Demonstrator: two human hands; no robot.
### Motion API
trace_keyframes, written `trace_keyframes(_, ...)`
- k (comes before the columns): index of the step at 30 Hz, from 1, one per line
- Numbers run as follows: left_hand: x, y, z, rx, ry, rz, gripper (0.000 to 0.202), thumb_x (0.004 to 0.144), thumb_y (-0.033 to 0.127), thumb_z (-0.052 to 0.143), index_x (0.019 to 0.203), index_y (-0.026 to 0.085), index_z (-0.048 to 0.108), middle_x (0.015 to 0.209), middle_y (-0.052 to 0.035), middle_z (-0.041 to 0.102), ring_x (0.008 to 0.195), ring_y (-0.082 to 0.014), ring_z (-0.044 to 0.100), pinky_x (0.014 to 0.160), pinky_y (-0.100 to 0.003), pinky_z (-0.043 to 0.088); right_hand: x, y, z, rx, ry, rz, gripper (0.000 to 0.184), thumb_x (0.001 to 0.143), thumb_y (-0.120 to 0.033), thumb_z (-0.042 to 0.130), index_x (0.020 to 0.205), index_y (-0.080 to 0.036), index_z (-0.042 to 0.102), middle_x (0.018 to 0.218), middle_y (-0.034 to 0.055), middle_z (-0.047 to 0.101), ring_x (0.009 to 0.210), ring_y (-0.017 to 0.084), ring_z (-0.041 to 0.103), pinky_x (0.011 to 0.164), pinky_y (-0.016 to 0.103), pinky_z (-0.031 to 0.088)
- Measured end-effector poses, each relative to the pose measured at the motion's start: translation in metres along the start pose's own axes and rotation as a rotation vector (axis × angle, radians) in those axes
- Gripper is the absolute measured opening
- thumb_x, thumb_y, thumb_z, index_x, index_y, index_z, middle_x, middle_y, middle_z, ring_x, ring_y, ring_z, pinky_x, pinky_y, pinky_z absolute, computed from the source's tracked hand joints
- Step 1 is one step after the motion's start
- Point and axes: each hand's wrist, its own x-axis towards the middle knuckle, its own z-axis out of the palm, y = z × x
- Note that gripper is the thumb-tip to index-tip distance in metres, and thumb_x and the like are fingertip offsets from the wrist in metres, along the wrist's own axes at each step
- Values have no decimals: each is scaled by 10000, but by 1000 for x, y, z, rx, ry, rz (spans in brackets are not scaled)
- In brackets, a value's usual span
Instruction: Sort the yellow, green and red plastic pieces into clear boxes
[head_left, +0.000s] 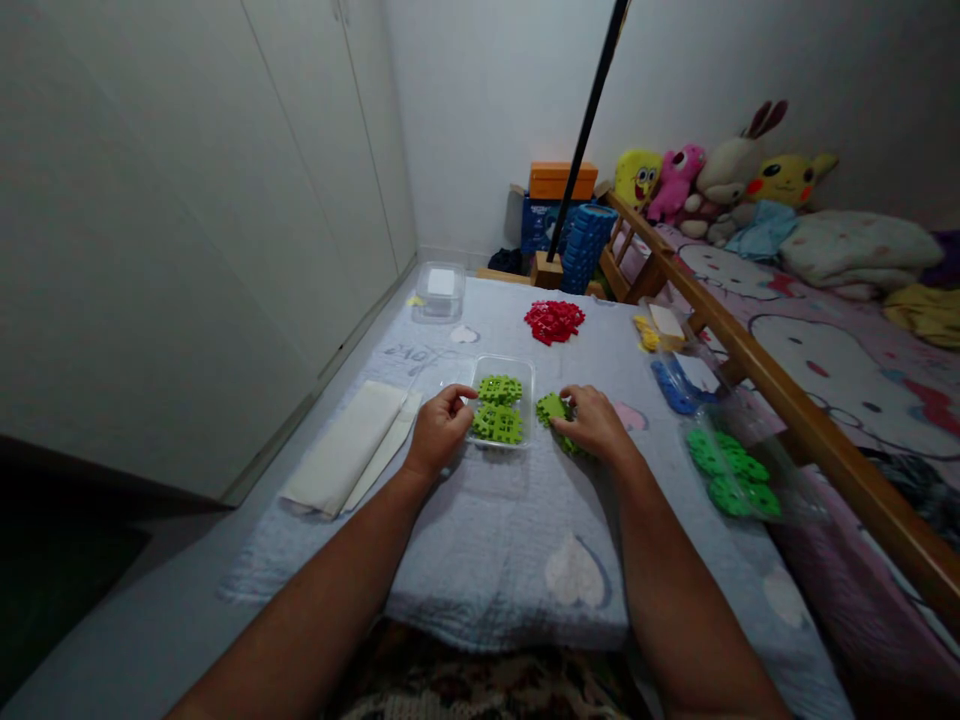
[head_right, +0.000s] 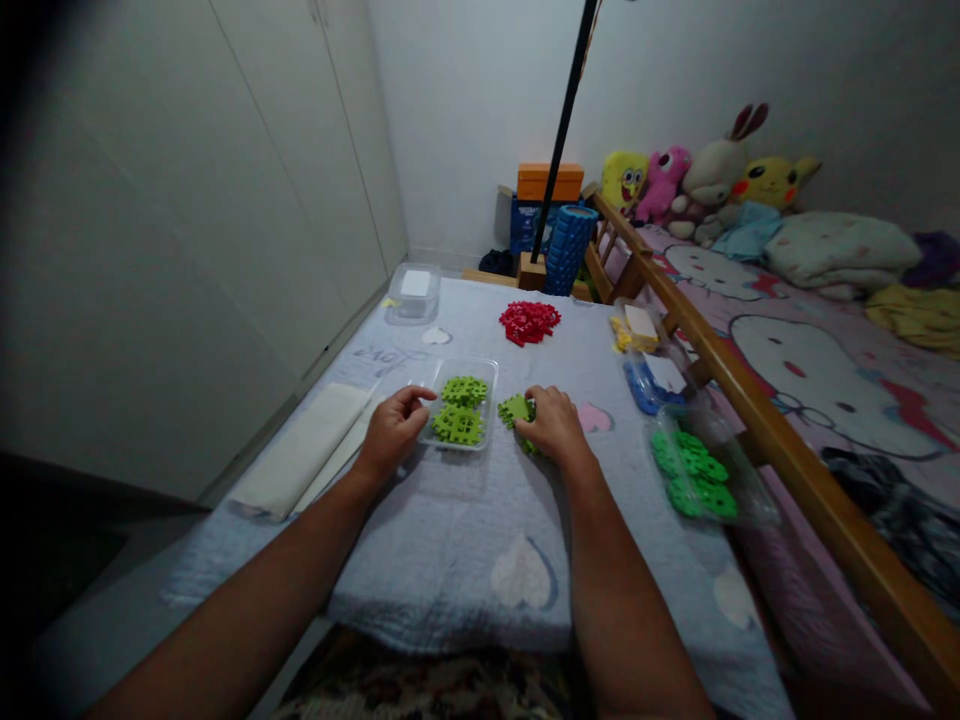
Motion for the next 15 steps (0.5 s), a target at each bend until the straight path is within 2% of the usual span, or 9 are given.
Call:
trace_keyframes(5,0,-3,1,-24,2,4,254,759,271,558,942,171,702,602,68,442,556,-112,417,584,-240,343,0,0,-7,238,118,-14,310,761,-274,724,1056,-186,685,1013,83,670,911,227,637,855,348,503)
trace_keyframes(10,0,-3,2,-33,23,19,303,759,252,565,1023,173,691,613,77,433,560,-111,421,583,-237,339,-1,-24,-15,467,308,-180,239,783,-295,680,1009,-218,666,1004,66,637,949,240,611,898,388,508)
trace_keyframes(15,-1,-1,2,-19,29,19,320,770,251,567,1059,170,679,608,79,440,569,-118,432,598,-241,347,-5,-59,-20,439,260,-316,214,794,-263,690,1005,-233,670,1068,76,654,1078,273,582,1004,440,446)
